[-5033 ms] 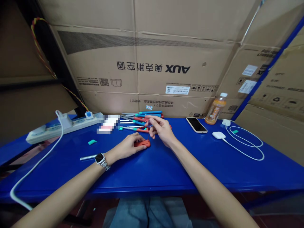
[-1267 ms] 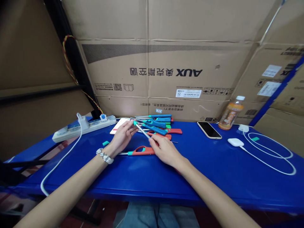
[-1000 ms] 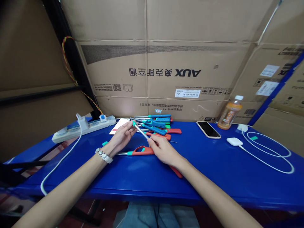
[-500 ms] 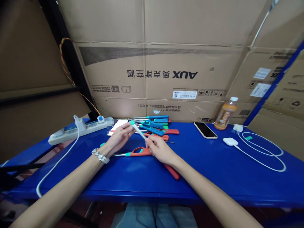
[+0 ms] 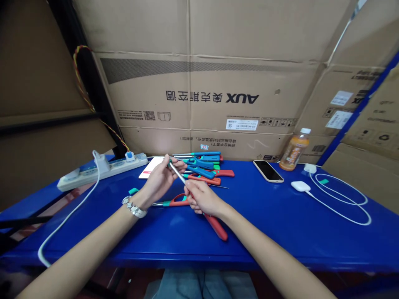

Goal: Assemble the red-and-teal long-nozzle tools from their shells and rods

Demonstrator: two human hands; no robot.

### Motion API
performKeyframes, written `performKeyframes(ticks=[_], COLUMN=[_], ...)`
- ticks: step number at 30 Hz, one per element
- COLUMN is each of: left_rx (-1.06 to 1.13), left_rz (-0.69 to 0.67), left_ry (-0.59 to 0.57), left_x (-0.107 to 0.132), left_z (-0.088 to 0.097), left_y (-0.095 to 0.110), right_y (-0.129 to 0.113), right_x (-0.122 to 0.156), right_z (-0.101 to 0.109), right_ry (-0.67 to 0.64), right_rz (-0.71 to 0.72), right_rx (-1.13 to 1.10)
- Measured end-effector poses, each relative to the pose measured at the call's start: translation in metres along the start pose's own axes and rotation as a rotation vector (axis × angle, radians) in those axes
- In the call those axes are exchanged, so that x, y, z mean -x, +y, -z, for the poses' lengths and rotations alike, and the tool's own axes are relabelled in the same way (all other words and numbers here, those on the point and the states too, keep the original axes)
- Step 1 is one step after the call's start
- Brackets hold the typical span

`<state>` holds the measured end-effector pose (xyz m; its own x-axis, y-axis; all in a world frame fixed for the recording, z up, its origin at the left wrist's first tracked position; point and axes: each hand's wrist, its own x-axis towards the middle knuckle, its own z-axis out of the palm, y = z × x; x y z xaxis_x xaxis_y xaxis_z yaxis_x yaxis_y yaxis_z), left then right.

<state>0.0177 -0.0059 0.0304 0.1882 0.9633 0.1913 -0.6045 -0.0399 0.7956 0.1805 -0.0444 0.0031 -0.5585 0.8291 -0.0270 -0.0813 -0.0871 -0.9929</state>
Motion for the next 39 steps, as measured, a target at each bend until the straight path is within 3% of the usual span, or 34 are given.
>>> performKeyframes(ticks=[8, 10, 12, 14, 18, 24, 32, 36, 39], left_rx=[0.06, 0.007, -0.038, -0.093, -0.07, -0.068, 0.068, -0.064, -0.134], left_rz=[0.006, 0.061, 0.057, 0.025, 0.092, 0.121, -0.06, 0.063, 0.147], left_ry=[-0.091, -0.091, -0.038, -0.074, -0.117, 0.002, 0.093, -0.024, -0.108], left_x=[-0.002, -0.001, -0.002, -0.006, -0.01, -0.001, -0.008, -0.003, 0.003], left_z=[-0.03, -0.035, -0.038, -0.039, -0.035, -0.032, -0.021, -0.022, -0.027], left_y=[-0.017, -0.029, -0.037, -0.039, -0.034, -0.04, -0.024, -0.027, -0.036], right_y=[-0.005, -0.006, -0.008, -0.008, -0.008, -0.013, -0.006, -0.008, -0.009], right_x=[0.005, 0.002, -0.003, -0.009, -0.014, -0.001, 0.011, 0.01, 0.009], right_z=[-0.006, -0.003, 0.001, 0.006, 0.008, 0.004, 0.007, 0.006, 0.002], right_ry=[-0.102, -0.037, 0.069, 0.136, 0.142, 0.031, 0.055, 0.113, 0.189], right_rz=[0.064, 0.081, 0.129, 0.158, 0.076, -0.026, 0.022, 0.031, 0.053], right_rx=[-0.204, -0.192, -0.143, -0.112, -0.155, -0.316, 0.032, 0.207, 0.211])
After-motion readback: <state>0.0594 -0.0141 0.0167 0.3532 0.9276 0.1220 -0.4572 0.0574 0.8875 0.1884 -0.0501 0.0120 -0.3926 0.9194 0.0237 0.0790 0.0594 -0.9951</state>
